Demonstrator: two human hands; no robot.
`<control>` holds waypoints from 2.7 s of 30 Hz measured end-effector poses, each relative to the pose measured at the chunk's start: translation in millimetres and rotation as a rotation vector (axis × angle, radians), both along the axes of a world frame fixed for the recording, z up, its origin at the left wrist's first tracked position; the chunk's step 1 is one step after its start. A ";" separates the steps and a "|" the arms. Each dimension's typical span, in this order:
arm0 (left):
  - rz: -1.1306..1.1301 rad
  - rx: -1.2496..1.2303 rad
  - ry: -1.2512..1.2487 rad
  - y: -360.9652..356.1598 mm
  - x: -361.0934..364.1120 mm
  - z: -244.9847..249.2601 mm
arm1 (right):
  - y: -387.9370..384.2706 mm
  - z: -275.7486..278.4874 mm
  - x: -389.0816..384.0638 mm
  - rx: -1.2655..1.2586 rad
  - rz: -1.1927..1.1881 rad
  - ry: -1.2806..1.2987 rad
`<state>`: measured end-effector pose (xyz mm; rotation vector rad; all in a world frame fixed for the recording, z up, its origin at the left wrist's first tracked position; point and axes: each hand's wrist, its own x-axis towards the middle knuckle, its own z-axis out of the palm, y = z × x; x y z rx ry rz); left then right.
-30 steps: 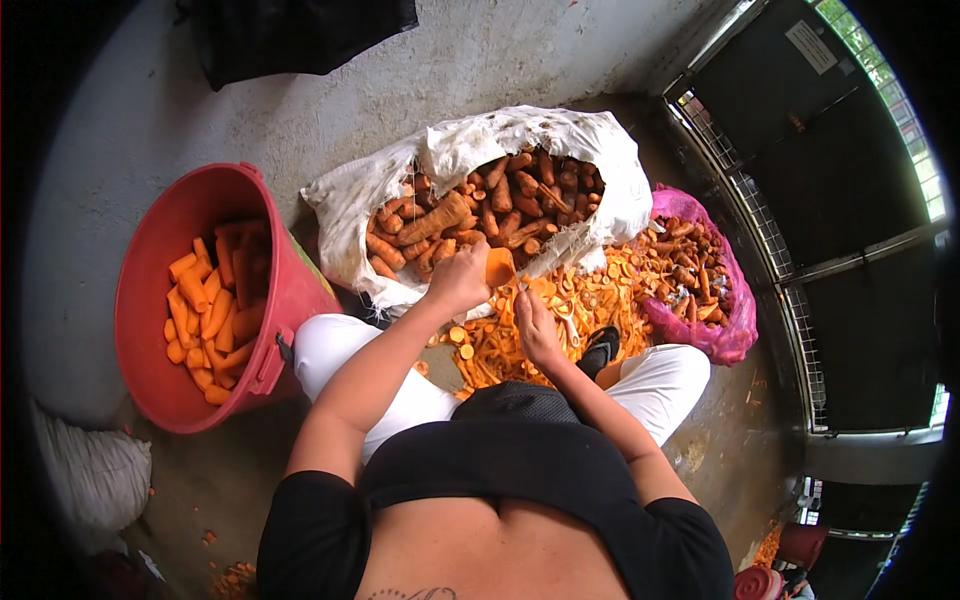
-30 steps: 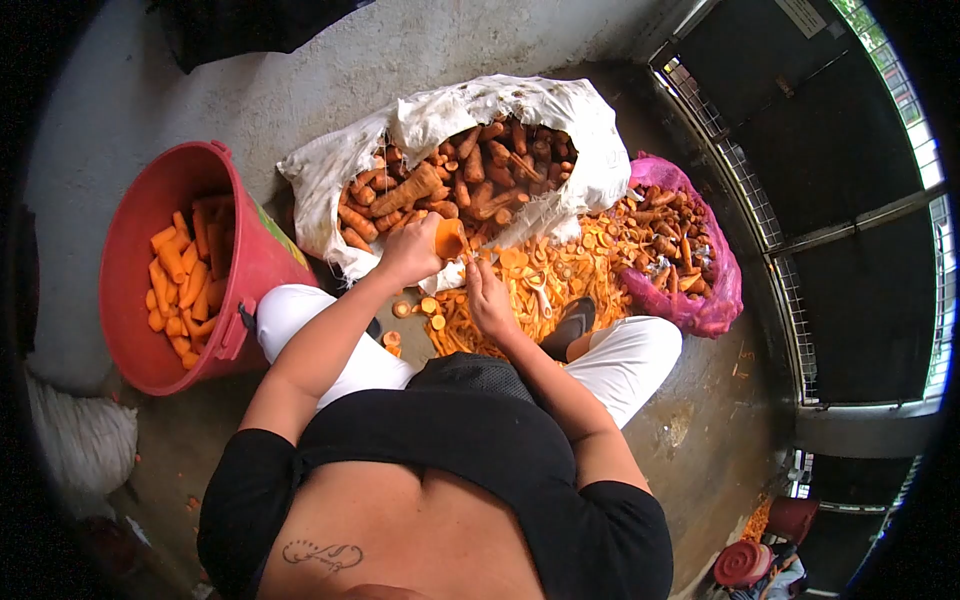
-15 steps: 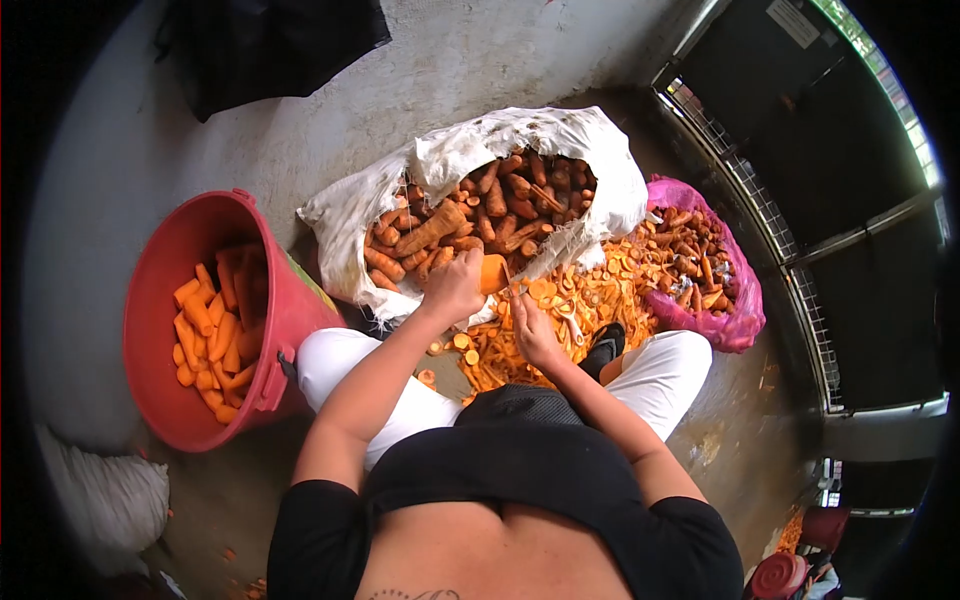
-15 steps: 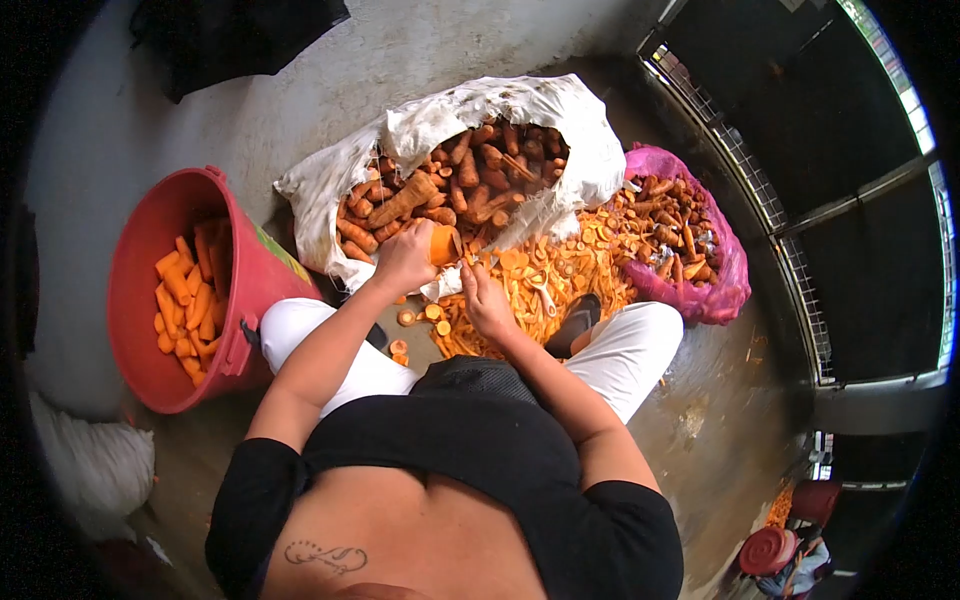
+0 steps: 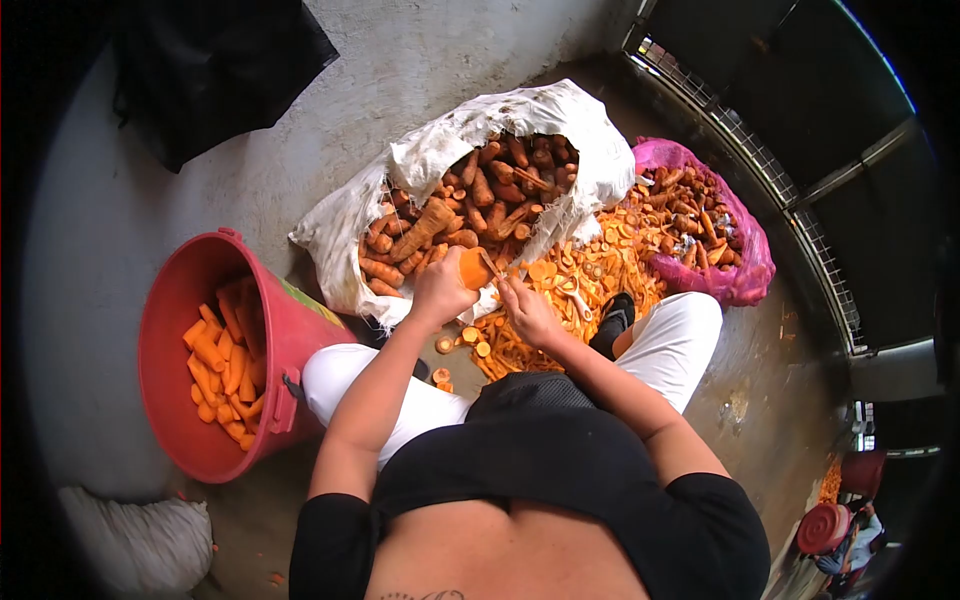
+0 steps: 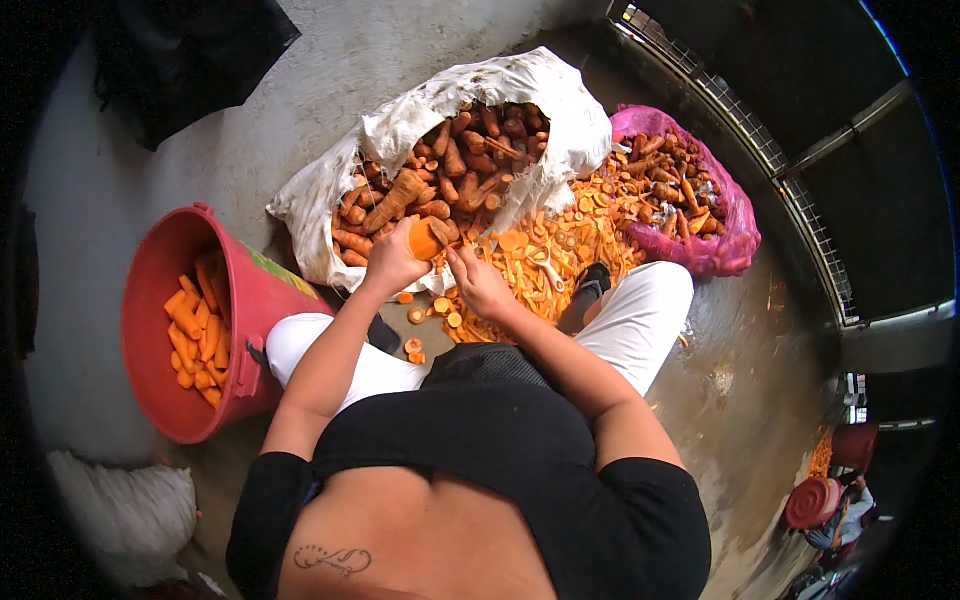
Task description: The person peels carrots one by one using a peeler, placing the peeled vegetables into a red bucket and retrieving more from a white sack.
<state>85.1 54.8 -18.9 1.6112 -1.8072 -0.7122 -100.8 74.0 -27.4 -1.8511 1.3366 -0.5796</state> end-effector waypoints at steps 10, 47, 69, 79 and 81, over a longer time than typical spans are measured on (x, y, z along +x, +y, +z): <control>0.008 -0.001 0.231 4.1 -5.6 1.4 | -5.6 24.9 -2.7 0.046 0.018 0.111; -0.625 0.751 1.311 11.3 25.7 9.9 | -37.9 36.6 -10.3 -0.391 0.361 0.134; -0.256 0.088 0.434 -4.9 -10.5 -29.6 | -47.2 -101.7 -141.6 0.267 -0.431 -0.038; 0.011 -0.088 0.036 -1.7 -29.4 0.6 | -28.8 -4.2 -40.7 0.234 -0.167 -0.520; 0.061 -0.092 0.003 -3.0 -29.2 6.6 | -23.6 3.6 -32.5 0.090 -0.122 -0.394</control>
